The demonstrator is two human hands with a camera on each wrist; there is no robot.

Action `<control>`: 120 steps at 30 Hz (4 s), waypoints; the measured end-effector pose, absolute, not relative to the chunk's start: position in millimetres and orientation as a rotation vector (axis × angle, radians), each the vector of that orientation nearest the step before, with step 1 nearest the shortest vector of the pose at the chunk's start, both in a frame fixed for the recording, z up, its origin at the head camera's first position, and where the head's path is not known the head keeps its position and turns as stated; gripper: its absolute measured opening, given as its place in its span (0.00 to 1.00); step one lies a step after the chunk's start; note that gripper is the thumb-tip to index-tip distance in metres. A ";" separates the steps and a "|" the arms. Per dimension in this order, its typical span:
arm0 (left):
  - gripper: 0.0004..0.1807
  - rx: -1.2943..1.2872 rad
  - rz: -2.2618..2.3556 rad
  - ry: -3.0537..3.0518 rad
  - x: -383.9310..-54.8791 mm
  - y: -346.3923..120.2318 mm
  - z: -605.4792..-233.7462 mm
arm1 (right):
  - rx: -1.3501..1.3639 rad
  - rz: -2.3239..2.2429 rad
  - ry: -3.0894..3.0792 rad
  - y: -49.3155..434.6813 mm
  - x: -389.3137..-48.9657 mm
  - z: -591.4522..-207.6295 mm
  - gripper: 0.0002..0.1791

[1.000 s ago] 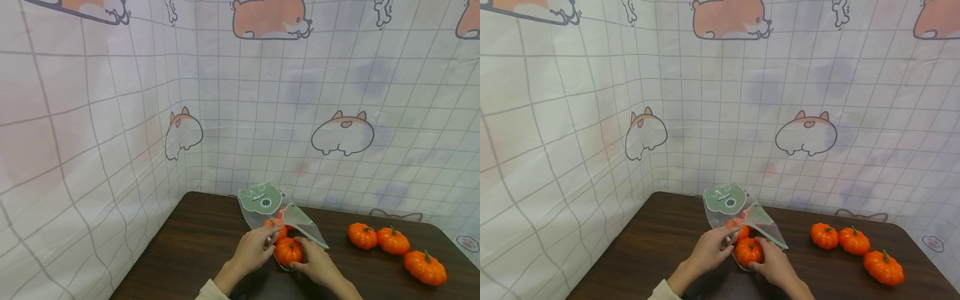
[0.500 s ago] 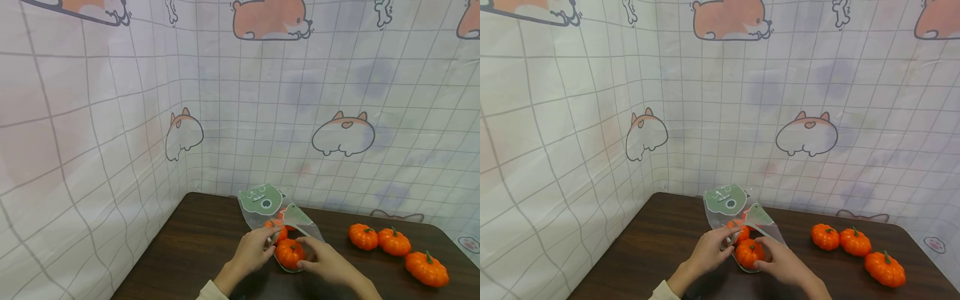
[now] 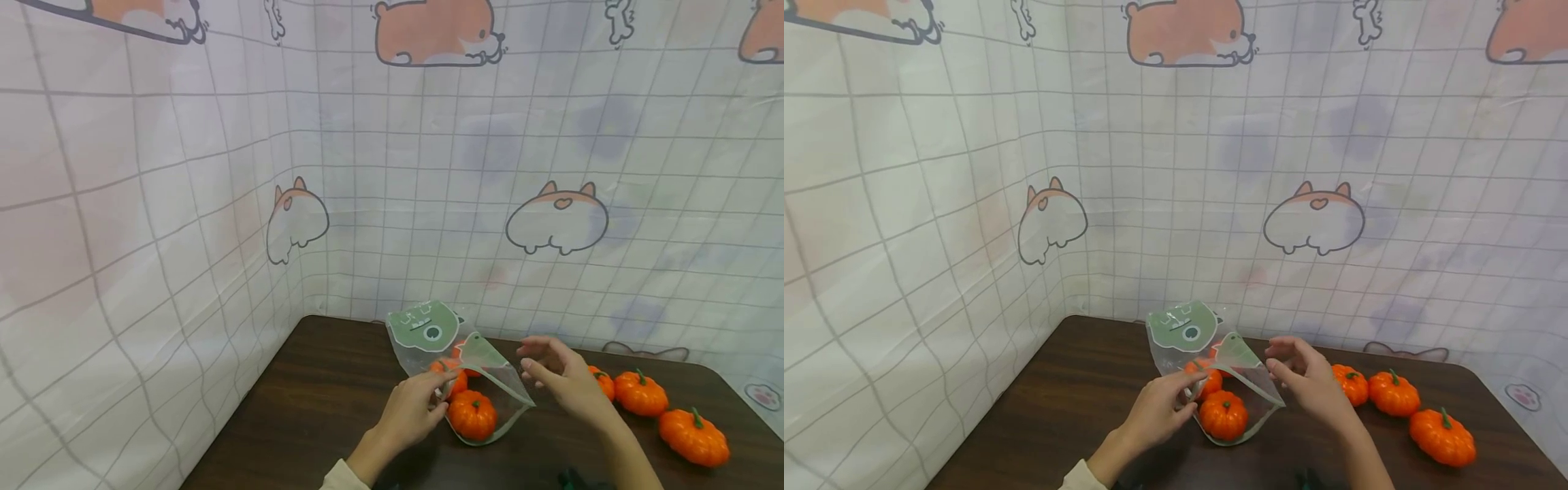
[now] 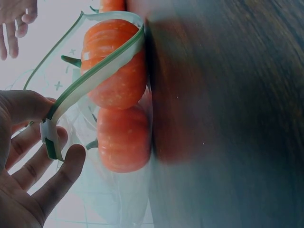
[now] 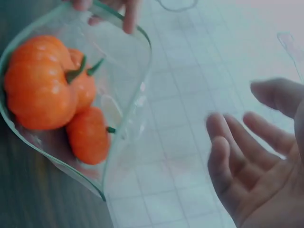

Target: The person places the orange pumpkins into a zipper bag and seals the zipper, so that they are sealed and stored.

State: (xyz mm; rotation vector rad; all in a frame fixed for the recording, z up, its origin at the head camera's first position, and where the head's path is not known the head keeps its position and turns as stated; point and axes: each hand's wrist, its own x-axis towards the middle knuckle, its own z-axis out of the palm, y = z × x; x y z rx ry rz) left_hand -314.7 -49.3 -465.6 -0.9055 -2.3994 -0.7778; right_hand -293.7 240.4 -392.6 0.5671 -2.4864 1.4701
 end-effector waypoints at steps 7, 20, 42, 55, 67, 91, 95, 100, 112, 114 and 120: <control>0.33 -0.900 -0.807 -2.403 -314.7 -50.2 -466.1 | 0.365 1.479 -2.397 263.3 -302.7 -392.7 0.25; 0.31 -0.903 -0.784 -2.380 -315.2 -50.5 -466.9 | 0.037 1.441 -2.457 314.3 -313.2 -418.0 0.33; 0.30 -0.900 -0.763 -2.379 -316.7 -49.9 -469.2 | -0.145 1.348 -2.644 352.0 -324.8 -457.6 0.45; 0.30 -0.906 -0.775 -2.393 -315.5 -51.3 -468.2 | -0.097 1.078 -2.835 356.5 -334.8 -472.2 0.47; 0.31 -0.905 -0.776 -2.388 -316.4 -50.4 -467.6 | 0.056 1.016 -2.792 355.4 -336.6 -480.8 0.38; 0.33 -0.899 -0.797 -2.419 -315.5 -51.7 -466.8 | 0.128 1.258 -2.829 360.0 -332.6 -482.2 0.40; 0.31 -0.897 -0.797 -2.417 -315.9 -51.9 -467.5 | 0.127 1.255 -2.851 358.6 -332.1 -480.3 0.41; 0.30 -0.892 -0.809 -2.421 -316.0 -52.0 -467.7 | 0.114 1.254 -2.875 359.2 -332.7 -479.7 0.45; 0.29 -0.889 -0.808 -2.406 -315.9 -51.2 -467.4 | 0.166 1.268 -2.870 361.4 -333.1 -482.9 0.48; 0.29 -0.888 -0.801 -2.401 -315.7 -51.3 -467.3 | 0.175 1.267 -2.866 361.5 -333.1 -483.1 0.48; 0.29 -0.886 -0.802 -2.407 -316.0 -51.1 -466.9 | 0.156 1.266 -2.867 361.8 -332.2 -483.5 0.48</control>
